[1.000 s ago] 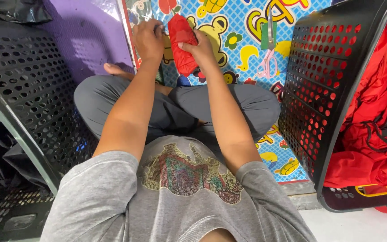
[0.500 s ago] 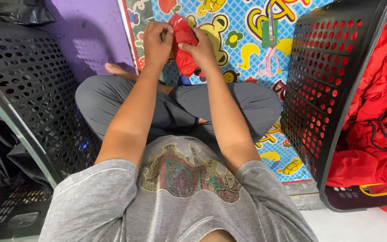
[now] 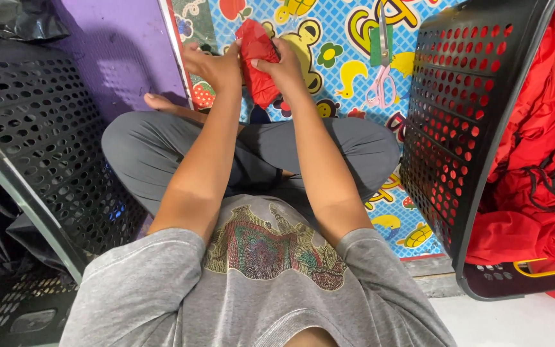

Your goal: Inspecting red fabric covers and trimming excess threads with scissors while sitting on the floor.

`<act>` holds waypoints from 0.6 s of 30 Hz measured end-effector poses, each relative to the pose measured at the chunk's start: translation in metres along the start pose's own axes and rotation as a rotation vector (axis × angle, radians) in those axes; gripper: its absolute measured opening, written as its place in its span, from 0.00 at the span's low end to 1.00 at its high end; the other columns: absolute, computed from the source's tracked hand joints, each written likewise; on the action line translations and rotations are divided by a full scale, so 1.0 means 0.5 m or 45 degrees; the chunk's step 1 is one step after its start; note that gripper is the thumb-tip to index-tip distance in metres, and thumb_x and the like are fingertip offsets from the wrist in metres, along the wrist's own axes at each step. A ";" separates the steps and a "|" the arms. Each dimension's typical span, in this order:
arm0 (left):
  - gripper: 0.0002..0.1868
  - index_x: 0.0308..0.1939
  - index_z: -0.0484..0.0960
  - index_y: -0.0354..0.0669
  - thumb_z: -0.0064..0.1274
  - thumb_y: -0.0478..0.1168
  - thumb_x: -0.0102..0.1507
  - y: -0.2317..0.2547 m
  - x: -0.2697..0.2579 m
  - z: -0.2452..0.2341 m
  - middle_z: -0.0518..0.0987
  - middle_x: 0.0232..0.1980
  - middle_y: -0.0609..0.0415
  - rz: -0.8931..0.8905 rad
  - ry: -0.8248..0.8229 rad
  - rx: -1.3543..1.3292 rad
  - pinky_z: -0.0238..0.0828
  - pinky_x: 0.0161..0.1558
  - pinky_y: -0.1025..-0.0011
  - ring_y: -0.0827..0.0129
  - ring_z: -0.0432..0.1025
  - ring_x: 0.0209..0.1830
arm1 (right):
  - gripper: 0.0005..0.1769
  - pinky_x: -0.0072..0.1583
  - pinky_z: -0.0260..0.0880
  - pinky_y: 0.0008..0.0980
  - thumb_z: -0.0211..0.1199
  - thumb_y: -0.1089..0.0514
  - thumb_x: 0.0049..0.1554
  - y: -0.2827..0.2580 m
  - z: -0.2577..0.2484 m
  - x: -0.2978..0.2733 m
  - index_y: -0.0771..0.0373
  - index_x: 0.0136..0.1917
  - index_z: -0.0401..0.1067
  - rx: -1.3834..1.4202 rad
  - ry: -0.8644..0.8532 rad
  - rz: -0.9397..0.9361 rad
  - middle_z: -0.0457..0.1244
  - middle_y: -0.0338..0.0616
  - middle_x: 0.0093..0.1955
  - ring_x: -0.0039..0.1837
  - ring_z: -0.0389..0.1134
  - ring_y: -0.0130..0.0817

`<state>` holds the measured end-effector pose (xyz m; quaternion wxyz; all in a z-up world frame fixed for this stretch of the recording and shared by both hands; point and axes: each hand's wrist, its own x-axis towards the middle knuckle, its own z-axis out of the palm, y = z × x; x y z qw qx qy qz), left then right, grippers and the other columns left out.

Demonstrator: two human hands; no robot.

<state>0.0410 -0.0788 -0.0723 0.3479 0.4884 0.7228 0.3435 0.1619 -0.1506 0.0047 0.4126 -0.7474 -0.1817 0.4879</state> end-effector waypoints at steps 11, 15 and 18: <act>0.37 0.75 0.63 0.37 0.60 0.31 0.63 0.095 -0.036 -0.097 0.79 0.59 0.41 -0.474 -0.898 -0.970 0.77 0.58 0.67 0.62 0.77 0.55 | 0.34 0.55 0.80 0.28 0.70 0.62 0.52 -0.070 -0.011 -0.045 0.68 0.71 0.64 0.220 -0.007 -0.051 0.70 0.53 0.60 0.55 0.77 0.38; 0.34 0.72 0.66 0.38 0.60 0.29 0.63 0.128 -0.071 -0.107 0.79 0.65 0.40 -0.500 -0.935 -0.957 0.78 0.59 0.67 0.60 0.78 0.58 | 0.24 0.51 0.81 0.29 0.65 0.60 0.56 -0.082 -0.015 -0.062 0.66 0.65 0.67 0.223 0.065 -0.037 0.70 0.52 0.57 0.53 0.77 0.39; 0.32 0.72 0.68 0.43 0.60 0.30 0.64 0.121 -0.072 -0.108 0.80 0.58 0.42 -0.526 -0.885 -0.974 0.78 0.55 0.68 0.62 0.78 0.53 | 0.28 0.56 0.74 0.32 0.55 0.59 0.57 -0.066 -0.017 -0.065 0.66 0.69 0.61 0.526 -0.096 0.067 0.66 0.57 0.63 0.59 0.71 0.42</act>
